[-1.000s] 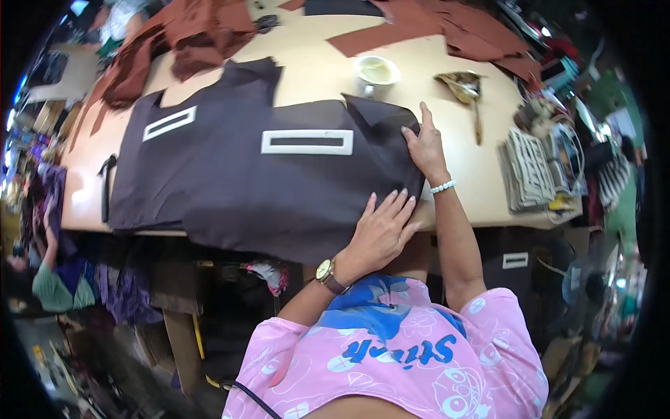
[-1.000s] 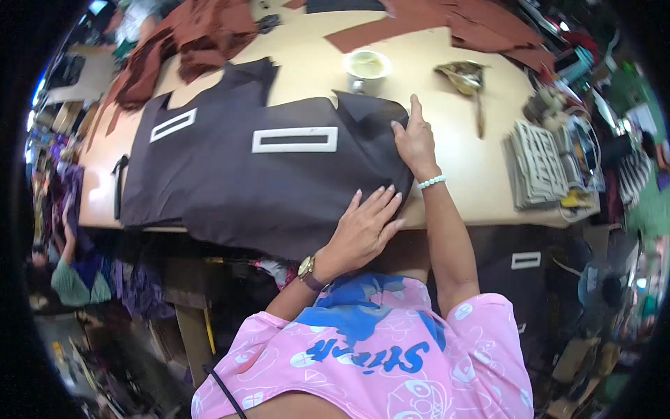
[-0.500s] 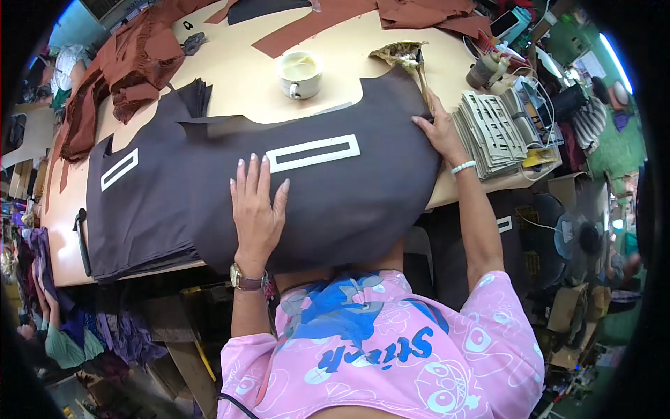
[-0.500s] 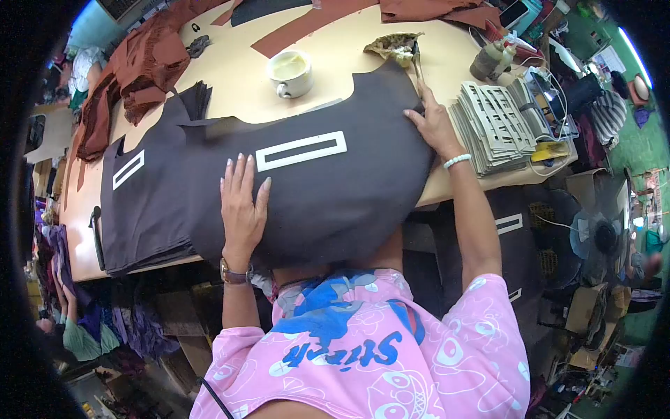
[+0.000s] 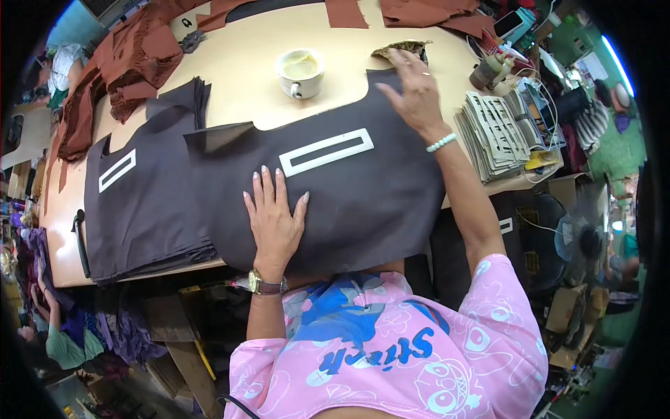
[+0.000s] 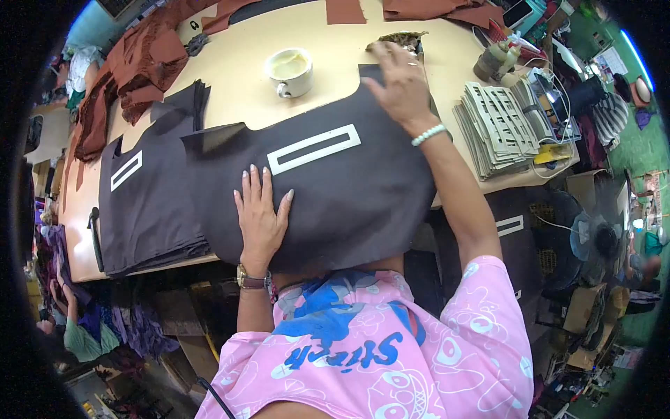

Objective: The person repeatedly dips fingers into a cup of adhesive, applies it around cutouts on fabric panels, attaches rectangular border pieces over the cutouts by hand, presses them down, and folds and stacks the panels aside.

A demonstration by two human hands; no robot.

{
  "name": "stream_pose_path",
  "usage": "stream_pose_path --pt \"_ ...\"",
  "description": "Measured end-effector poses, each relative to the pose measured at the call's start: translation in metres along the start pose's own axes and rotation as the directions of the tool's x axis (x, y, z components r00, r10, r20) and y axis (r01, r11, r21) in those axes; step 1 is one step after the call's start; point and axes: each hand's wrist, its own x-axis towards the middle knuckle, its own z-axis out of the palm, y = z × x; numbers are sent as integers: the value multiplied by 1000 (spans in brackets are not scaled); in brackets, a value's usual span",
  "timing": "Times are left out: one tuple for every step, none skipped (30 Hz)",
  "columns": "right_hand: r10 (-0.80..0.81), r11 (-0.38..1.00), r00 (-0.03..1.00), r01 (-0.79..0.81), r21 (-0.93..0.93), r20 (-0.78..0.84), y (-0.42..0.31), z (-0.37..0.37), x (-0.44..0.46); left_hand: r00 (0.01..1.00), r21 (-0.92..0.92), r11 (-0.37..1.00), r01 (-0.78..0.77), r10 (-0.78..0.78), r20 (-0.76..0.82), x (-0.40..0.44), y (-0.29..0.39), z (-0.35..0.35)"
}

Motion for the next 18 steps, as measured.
stream_pose_path --pt "-52 998 998 52 20 29 -15 3 12 1000 -5 1000 4 -4 -1 0 1 0" --pt "-106 994 993 104 39 56 -28 8 23 1000 -11 1000 8 -8 -3 0 1 -1" --pt "-107 994 986 102 43 131 -40 15 32 1000 -18 1000 13 -13 -4 0 1 -1" --pt "-109 994 972 101 47 206 -52 24 42 1000 -24 1000 12 -12 -9 0 1 -1" --pt "-112 993 954 102 51 279 -62 32 51 1000 -30 999 11 -12 -15 0 0 0" --pt "-98 995 932 90 41 350 -70 38 59 1000 -34 999 12 -13 -20 -1 0 0" --pt "-84 996 904 79 29 419 -77 44 68 1000 -49 999 15 -16 -22 -1 0 -1" --pt "-68 997 871 69 15 486 -83 50 76 1000 -57 998 16 -18 -24 -1 0 -1" --pt "-52 998 856 54 11 514 -87 56 80 1000 -65 998 18 -20 -25 -1 -1 -1" --pt "-57 998 840 53 23 540 -90 61 85 999 -75 997 20 -22 -24 -1 -1 -1" --pt "-62 998 822 51 36 566 -92 64 88 999 -82 996 20 -23 -31 -1 -1 -1" --pt "-67 998 802 48 47 593 -95 62 90 999 -85 996 19 -22 -37 -1 -1 0" --pt "-63 998 801 65 18 595 -97 59 92 999 -89 996 18 -22 -41 -2 -1 0" --pt "-60 996 801 83 -11 596 -98 54 96 999 -92 996 18 -22 -45 -2 -2 1" --pt "-57 994 801 101 -41 595 -100 49 98 999 -92 996 16 -21 -45 -1 -4 0" --pt "-72 996 860 93 -16 505 -97 48 97 999 -94 995 15 -19 -44 0 -5 0" --pt "-82 996 908 86 9 410 -92 45 94 999 -97 995 13 -17 -41 0 -5 -1" --pt "-88 996 946 81 36 313 -87 42 89 999 -84 996 18 -22 -39 0 -5 -1"
